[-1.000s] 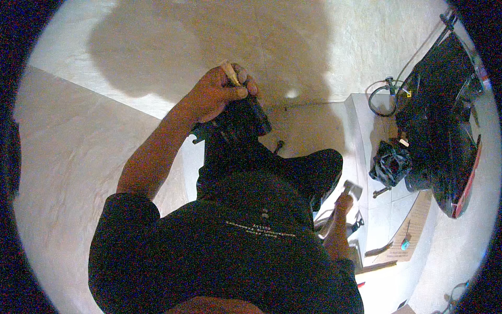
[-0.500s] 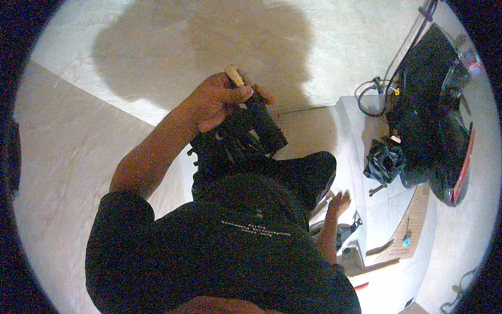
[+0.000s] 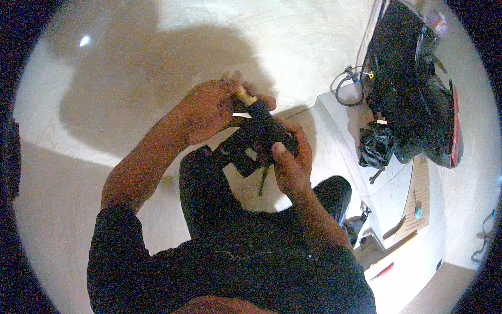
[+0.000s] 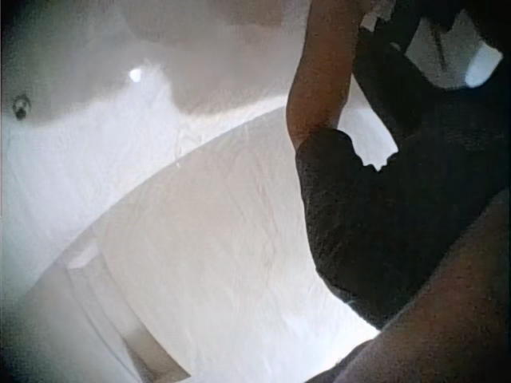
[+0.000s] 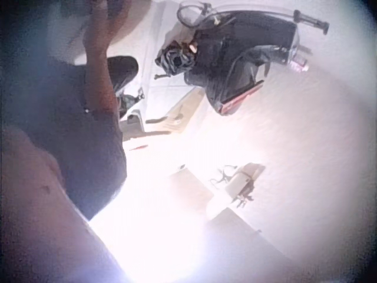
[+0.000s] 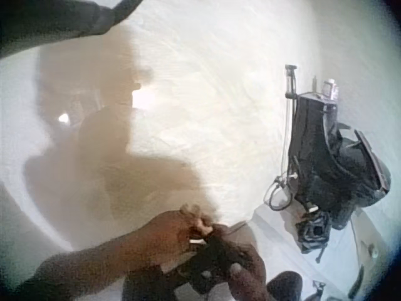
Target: The person removes a plug from a wall pipe, scrapes the tiled wall around the opening with a hatchet, and applies sealant tape to the threaded connectors of a shower mixer valve.
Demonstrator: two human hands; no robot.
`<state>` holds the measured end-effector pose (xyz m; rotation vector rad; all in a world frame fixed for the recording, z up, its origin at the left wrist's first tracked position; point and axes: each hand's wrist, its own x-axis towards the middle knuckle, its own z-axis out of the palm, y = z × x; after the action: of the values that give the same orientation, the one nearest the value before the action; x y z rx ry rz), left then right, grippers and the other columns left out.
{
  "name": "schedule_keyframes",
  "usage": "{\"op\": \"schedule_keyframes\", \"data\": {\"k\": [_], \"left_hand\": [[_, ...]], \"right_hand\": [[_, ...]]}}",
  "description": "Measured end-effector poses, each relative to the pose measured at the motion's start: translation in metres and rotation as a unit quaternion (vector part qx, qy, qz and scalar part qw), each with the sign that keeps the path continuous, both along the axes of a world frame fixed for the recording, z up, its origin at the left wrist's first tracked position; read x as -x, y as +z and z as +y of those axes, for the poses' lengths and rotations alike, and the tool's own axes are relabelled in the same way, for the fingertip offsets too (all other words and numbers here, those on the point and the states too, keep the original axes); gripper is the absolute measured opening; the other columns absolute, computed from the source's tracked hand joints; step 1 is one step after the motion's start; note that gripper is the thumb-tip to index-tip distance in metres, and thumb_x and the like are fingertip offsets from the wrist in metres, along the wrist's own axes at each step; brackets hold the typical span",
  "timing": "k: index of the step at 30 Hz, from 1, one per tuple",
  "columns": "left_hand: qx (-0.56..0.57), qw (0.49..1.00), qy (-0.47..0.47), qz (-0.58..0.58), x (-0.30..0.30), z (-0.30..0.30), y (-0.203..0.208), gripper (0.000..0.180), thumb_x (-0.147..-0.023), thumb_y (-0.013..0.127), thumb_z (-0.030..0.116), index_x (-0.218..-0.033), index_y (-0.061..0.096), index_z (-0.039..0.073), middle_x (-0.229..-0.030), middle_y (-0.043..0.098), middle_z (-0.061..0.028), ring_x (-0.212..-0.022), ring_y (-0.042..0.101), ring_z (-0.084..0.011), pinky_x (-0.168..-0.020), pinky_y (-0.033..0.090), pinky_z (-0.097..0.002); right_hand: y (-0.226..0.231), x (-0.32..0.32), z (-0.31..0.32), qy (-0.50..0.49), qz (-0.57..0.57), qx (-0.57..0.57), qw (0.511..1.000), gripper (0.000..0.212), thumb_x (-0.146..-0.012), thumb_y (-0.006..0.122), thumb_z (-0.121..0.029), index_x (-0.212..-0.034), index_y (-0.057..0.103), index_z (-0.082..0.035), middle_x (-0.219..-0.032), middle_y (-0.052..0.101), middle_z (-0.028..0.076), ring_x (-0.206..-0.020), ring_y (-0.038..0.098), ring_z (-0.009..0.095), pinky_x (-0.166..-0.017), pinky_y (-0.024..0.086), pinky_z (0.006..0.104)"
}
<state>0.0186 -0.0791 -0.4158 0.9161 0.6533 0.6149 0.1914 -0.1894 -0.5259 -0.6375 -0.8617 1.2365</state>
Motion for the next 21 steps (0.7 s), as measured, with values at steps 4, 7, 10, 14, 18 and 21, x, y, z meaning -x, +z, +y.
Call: {"op": "schedule_keyframes", "data": {"k": [4,7,10,14,18,21], "left_hand": [[-0.086,0.992,-0.079,0.056,-0.009,0.026,-0.012,0.046,-0.107,0.049,0.042,-0.113,0.061,-0.002,-0.117,0.069,-0.022,-0.109,0.069,-0.0305,-0.09,0.057,-0.0478],[-0.097,0.981,-0.12,0.12,-0.02,0.047,-0.012,0.044,-0.105,0.049,0.043,-0.116,0.063,0.003,-0.115,0.07,-0.017,-0.103,0.071,-0.0267,-0.093,0.058,-0.0443],[-0.089,0.987,-0.105,0.087,-0.029,0.063,-0.015,0.048,-0.103,0.053,0.048,-0.114,0.063,0.003,-0.112,0.072,-0.017,-0.099,0.073,-0.0289,-0.083,0.061,-0.0412],[-0.05,0.988,-0.139,0.046,-0.028,0.052,0.029,0.046,-0.101,0.059,0.047,-0.115,0.066,0.003,-0.111,0.072,-0.0151,-0.106,0.07,-0.0267,-0.091,0.058,-0.0434],[-0.375,0.874,-0.196,0.237,0.006,0.035,0.102,0.038,-0.096,0.07,0.03,-0.116,0.071,-0.003,-0.106,0.074,-0.0168,-0.095,0.072,-0.0256,-0.093,0.056,-0.039],[-0.385,0.89,0.026,0.244,0.053,0.026,0.155,0.034,-0.097,0.068,0.027,-0.111,0.073,-0.003,-0.099,0.075,-0.0163,-0.09,0.073,-0.0232,-0.086,0.058,-0.0375]], "right_hand": [[0.0,0.005,0.008,-0.032,-0.026,0.049,0.998,0.05,-0.095,0.061,-0.037,-0.125,0.048,0.0,-0.095,0.066,0.016,-0.069,0.065,0.02,-0.057,0.054,0.0304],[0.029,-0.003,0.017,-0.055,0.026,0.101,0.993,0.051,-0.095,0.062,-0.038,-0.126,0.047,-0.001,-0.091,0.066,0.016,-0.062,0.062,0.018,-0.053,0.051,0.0297],[0.049,-0.013,0.012,-0.017,0.023,0.094,0.995,0.06,-0.091,0.068,-0.041,-0.13,0.047,-0.001,-0.093,0.066,0.015,-0.065,0.062,0.018,-0.057,0.051,0.0286],[0.12,-0.009,-0.009,-0.114,-0.11,0.182,0.97,0.07,-0.085,0.072,-0.039,-0.134,0.047,0.005,-0.094,0.065,0.013,-0.072,0.062,0.017,-0.06,0.05,0.0289],[0.206,-0.006,-0.022,-0.068,0.008,0.207,0.976,0.063,-0.086,0.068,-0.036,-0.13,0.05,0.006,-0.092,0.063,0.012,-0.072,0.062,0.02,-0.063,0.052,0.0326],[0.259,-0.005,-0.017,-0.071,0.062,0.231,0.968,0.06,-0.089,0.065,-0.035,-0.129,0.049,0.006,-0.095,0.062,0.011,-0.075,0.062,0.02,-0.068,0.052,0.0333]]}}
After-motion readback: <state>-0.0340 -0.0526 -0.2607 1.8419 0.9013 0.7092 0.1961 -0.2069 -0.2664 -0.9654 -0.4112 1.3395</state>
